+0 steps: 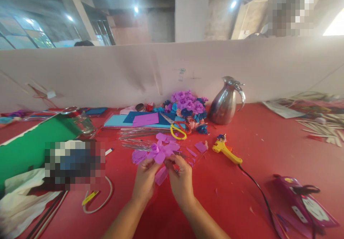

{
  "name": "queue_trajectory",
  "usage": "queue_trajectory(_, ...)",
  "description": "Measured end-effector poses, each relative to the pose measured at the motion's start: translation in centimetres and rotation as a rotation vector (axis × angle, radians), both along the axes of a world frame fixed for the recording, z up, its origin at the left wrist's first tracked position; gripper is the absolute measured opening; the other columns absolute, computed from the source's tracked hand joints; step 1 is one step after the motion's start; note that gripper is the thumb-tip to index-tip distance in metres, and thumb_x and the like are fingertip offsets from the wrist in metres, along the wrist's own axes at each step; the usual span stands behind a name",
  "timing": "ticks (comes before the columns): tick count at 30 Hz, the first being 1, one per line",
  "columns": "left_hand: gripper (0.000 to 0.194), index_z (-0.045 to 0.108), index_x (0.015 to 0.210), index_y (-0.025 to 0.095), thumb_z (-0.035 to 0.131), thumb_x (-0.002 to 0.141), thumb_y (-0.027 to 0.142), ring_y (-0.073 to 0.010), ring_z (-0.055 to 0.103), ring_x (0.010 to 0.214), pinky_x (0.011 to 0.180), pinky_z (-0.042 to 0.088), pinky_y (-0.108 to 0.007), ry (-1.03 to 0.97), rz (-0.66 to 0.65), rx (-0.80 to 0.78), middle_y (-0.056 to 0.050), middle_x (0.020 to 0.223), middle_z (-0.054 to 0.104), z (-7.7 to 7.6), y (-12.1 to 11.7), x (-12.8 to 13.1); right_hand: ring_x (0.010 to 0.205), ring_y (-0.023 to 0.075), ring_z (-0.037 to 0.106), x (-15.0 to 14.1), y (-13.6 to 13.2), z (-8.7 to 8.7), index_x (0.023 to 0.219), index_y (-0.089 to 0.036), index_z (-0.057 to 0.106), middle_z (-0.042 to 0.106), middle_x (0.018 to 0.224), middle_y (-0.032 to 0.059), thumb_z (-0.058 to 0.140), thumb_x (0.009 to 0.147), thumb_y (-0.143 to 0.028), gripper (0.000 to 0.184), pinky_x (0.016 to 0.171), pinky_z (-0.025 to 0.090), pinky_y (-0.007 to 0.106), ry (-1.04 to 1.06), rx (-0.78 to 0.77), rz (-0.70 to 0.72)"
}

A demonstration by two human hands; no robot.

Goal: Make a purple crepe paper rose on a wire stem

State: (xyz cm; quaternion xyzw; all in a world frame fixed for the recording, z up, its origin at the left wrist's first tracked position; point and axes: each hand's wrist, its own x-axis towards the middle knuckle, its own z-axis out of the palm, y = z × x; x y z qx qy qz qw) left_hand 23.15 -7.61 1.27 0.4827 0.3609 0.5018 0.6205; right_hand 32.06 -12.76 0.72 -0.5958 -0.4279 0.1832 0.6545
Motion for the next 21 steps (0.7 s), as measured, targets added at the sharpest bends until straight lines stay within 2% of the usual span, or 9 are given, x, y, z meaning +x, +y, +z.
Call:
queue_trajectory(3, 0.023, 0.071, 0.094, 0.017, 0.068, 0.073, 0.026, -0.0238, 0.065, 0.091, 0.080, 0.050, -0.034, 0.119, -0.069, 0.192, -0.006, 0.083, 0.073, 0.0, -0.1, -0.5, 0.076, 0.0182, 0.062, 0.0, 0.0, 0.3, 0.081, -0.020, 0.069, 0.070, 0.080, 0.0022, 0.056, 0.077, -0.018, 0.014, 0.074, 0.048, 0.029, 0.119, 0.036, 0.065)
queue_trajectory(5, 0.024, 0.069, 0.100, 0.018, 0.065, 0.077, 0.024, -0.0226, 0.064, 0.091, 0.079, 0.050, -0.033, 0.207, -0.066, 0.326, -0.006, 0.087, 0.072, -0.1, -0.2, -0.8, 0.079, 0.0184, 0.062, 0.0, -0.1, 0.4, 0.084, -0.021, 0.070, 0.071, 0.084, 0.0023, 0.055, 0.076, -0.015, 0.018, 0.077, 0.048, 0.030, 0.179, 0.069, 0.116)
queue_trajectory(11, 0.016, 0.067, 0.092, 0.021, 0.057, 0.081, 0.016, -0.0176, 0.062, 0.083, 0.074, 0.050, -0.028, 0.364, 0.061, 0.731, -0.004, 0.089, 0.067, 0.0, -0.2, -1.3, 0.074, 0.0182, 0.063, -0.1, -0.1, 0.3, 0.084, -0.023, 0.072, 0.072, 0.081, 0.0006, 0.058, 0.075, -0.014, 0.019, 0.072, 0.049, 0.030, 0.332, 0.135, 0.215)
queue_trajectory(15, 0.019, 0.066, 0.089, 0.022, 0.054, 0.080, 0.010, -0.0170, 0.062, 0.083, 0.074, 0.050, -0.028, 0.394, 0.137, 0.866, -0.004, 0.089, 0.065, 0.3, -0.3, -1.1, 0.075, 0.0185, 0.063, -0.1, 0.0, 0.2, 0.082, -0.024, 0.073, 0.072, 0.079, 0.0006, 0.063, 0.074, -0.015, 0.015, 0.072, 0.049, 0.029, 0.405, 0.149, 0.275)
queue_trajectory(21, 0.020, 0.065, 0.078, 0.021, 0.052, 0.080, 0.006, -0.0152, 0.060, 0.074, 0.065, 0.049, -0.026, 0.457, 0.225, 0.967, -0.002, 0.078, 0.063, 0.6, -0.1, -1.0, 0.075, 0.0192, 0.063, -0.2, 0.4, 0.2, 0.080, -0.022, 0.072, 0.070, 0.076, 0.0016, 0.068, 0.073, -0.021, 0.008, 0.071, 0.050, 0.030, 0.464, 0.104, 0.313)
